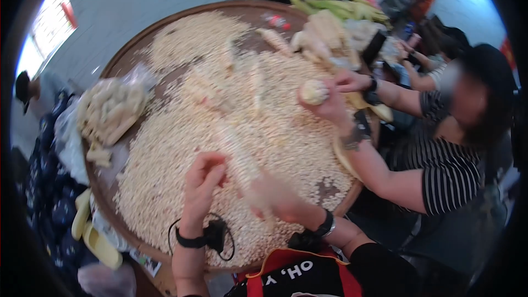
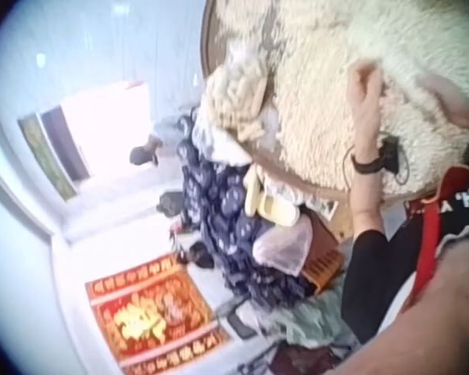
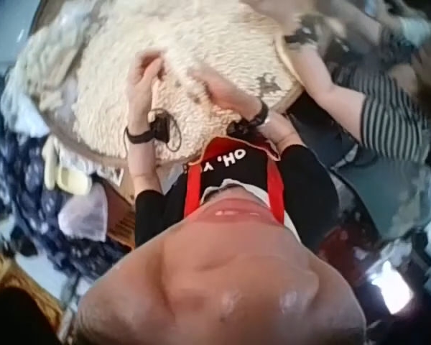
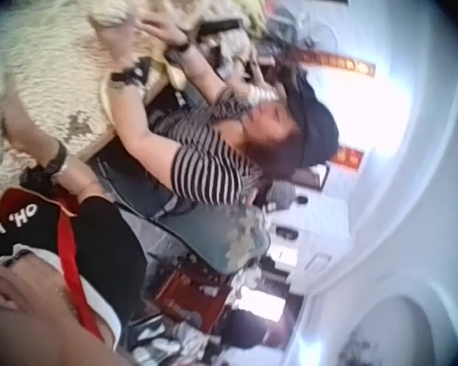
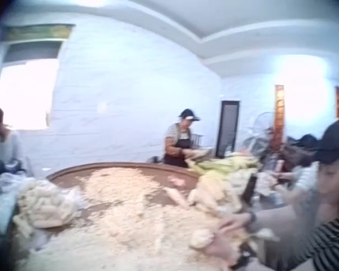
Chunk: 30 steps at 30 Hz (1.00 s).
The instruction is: Manually removing corn kernels from the cob into a large wooden tray.
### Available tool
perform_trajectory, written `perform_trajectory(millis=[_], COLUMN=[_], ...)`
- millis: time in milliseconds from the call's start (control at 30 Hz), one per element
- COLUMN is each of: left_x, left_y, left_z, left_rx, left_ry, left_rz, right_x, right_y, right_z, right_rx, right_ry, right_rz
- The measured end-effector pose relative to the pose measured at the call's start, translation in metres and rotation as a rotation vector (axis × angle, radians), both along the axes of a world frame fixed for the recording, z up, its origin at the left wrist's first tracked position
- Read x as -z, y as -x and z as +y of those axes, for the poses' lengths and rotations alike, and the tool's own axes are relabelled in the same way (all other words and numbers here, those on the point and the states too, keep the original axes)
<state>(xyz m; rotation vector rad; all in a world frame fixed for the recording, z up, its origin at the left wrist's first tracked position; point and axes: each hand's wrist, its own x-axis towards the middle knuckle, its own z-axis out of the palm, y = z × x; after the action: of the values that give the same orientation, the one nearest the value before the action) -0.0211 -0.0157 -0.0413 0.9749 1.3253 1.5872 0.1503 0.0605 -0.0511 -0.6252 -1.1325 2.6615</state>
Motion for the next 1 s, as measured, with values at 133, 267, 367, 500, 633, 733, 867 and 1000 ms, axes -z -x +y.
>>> perform_trajectory(millis=[133, 267, 367, 500, 633, 733, 867, 1000], left_x=[-0.015, -0.016, -0.022, -0.024, -0.025, -0.03, -0.016, -0.014], left_y=[-0.013, -0.018, -0.017, -0.016, -0.01, -0.011, -0.002, 0.0], left_z=[0.012, 0.015, 0.01, 0.01, 0.001, -0.003, -0.009, -0.015], left_rx=[-0.192, -0.22, -0.095, -0.067, -0.078, -0.114, -0.156, -0.135], left_ry=[-0.08, -0.126, -0.061, -0.094, -0.205, -0.187, -0.166, -0.207], left_rz=[-0.063, -0.056, 0.06, -0.097, -0.121, -0.168, -0.182, -0.07], right_x=[-0.011, -0.009, -0.005, -0.013, -0.014, -0.007, -0.024, -0.008], right_y=[-0.009, -0.011, -0.008, -0.006, -0.008, -0.007, -0.012, -0.018], right_z=[-0.01, -0.026, -0.037, -0.042, -0.042, -0.03, -0.037, -0.042], right_rx=[0.107, -0.042, -0.092, -0.081, -0.123, -0.018, -0.038, -0.119], right_ry=[-0.049, -0.1, 0.036, 0.279, -0.037, -0.248, -0.249, 0.131], right_rz=[0.097, 0.114, 0.16, 0.212, 0.125, 0.114, 0.052, 0.126])
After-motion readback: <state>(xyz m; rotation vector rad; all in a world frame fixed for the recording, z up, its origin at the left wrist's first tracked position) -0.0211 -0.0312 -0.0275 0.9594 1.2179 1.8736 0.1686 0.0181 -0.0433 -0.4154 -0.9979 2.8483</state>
